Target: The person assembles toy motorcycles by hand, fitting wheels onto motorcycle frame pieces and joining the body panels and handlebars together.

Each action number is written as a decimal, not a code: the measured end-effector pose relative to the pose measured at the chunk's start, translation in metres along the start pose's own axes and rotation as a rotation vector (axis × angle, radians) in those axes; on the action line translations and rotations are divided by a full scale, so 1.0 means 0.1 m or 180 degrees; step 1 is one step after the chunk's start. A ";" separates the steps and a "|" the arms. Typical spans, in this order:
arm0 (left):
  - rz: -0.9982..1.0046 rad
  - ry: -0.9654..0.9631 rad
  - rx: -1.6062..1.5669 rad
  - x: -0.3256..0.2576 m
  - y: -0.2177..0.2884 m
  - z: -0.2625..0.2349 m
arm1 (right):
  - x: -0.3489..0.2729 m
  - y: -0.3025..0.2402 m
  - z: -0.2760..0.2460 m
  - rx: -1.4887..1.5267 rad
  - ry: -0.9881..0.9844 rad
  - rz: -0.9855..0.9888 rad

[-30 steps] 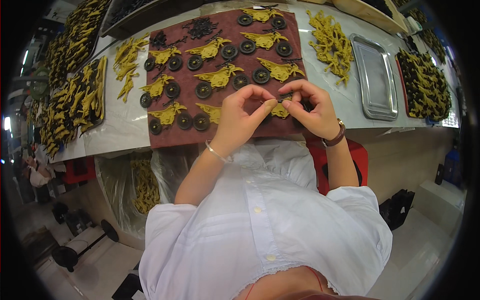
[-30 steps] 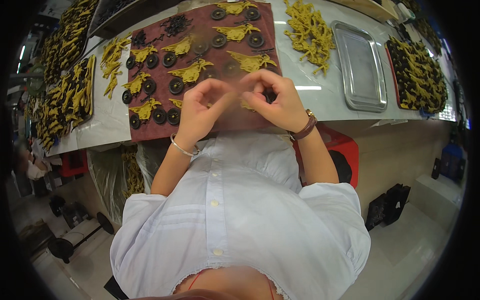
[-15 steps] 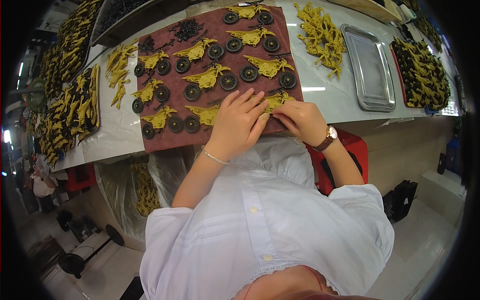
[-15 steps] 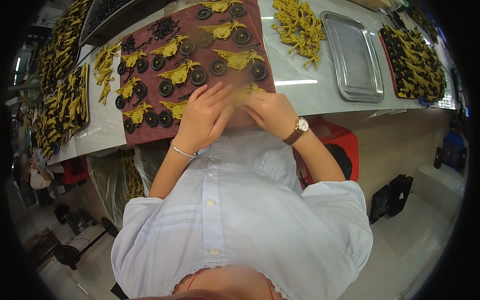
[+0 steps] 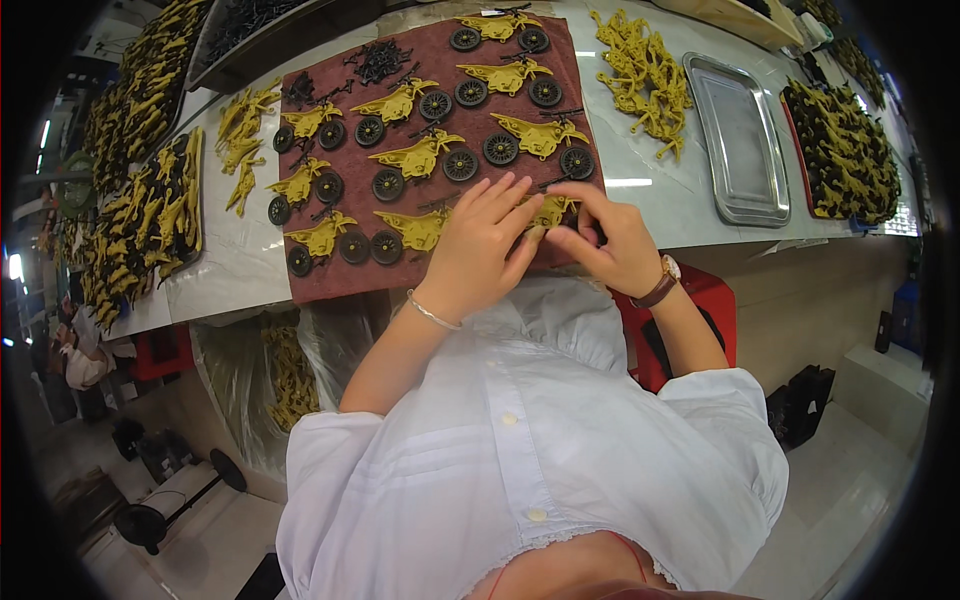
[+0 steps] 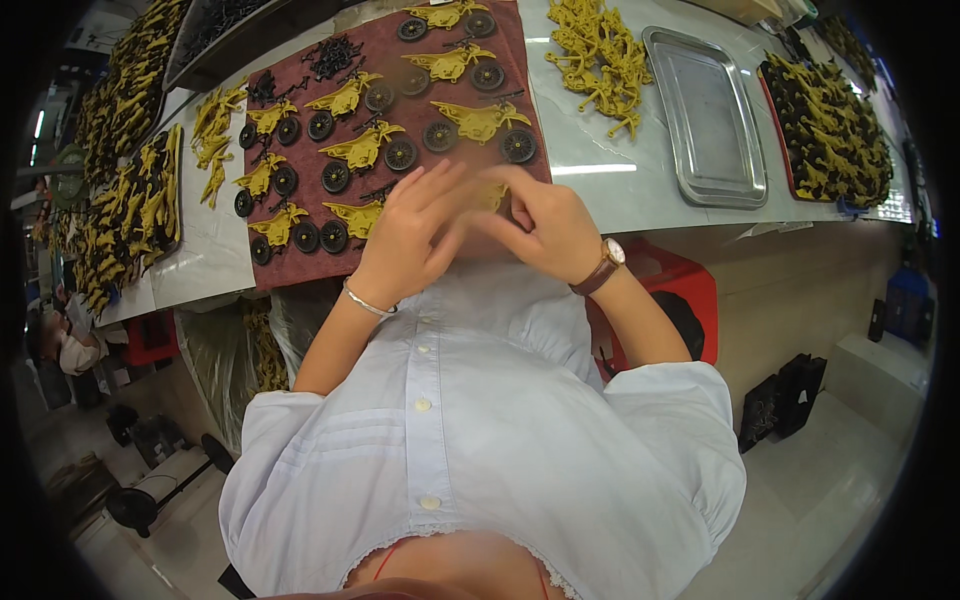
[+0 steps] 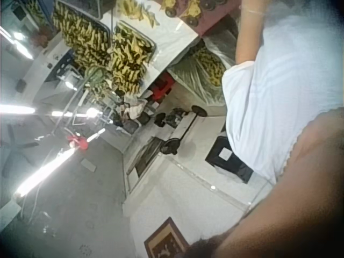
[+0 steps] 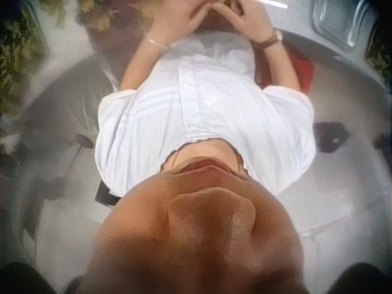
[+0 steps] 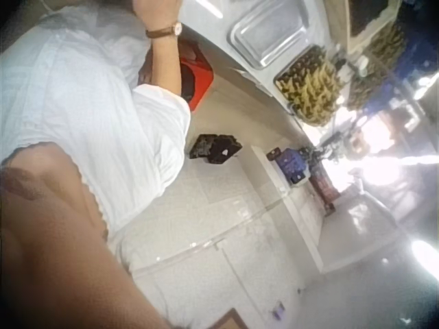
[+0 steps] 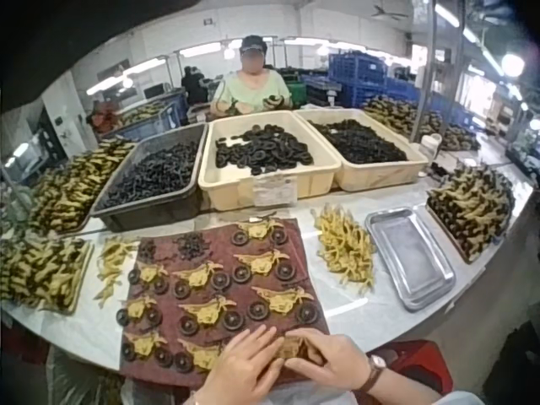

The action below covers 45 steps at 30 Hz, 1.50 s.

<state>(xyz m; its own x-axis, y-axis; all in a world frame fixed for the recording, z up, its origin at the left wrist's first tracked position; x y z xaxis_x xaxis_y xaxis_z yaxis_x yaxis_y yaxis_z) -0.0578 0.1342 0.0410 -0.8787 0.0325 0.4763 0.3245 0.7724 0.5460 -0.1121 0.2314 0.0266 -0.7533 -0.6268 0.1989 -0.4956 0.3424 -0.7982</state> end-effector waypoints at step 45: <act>-0.1118 0.1103 -0.1354 0.46 -0.64 -0.13 | 0.76 0.25 -0.16 0.0674 0.0259 0.0175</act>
<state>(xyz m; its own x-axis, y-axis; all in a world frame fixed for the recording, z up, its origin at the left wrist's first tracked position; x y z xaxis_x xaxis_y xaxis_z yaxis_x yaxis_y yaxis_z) -0.1140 0.0777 0.0370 -0.8170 -0.4375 0.3757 0.2113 0.3790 0.9009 -0.1890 0.2034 0.0314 -0.8133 -0.5499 0.1901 -0.3575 0.2145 -0.9090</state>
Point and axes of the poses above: each hand's wrist, its own x-axis towards the middle knuckle, its own z-axis out of the palm, y = z × x, the point moved 10 cm from there along x, towards the middle knuckle, and after that the axes turned 10 degrees about y, right-handed, at the moved point
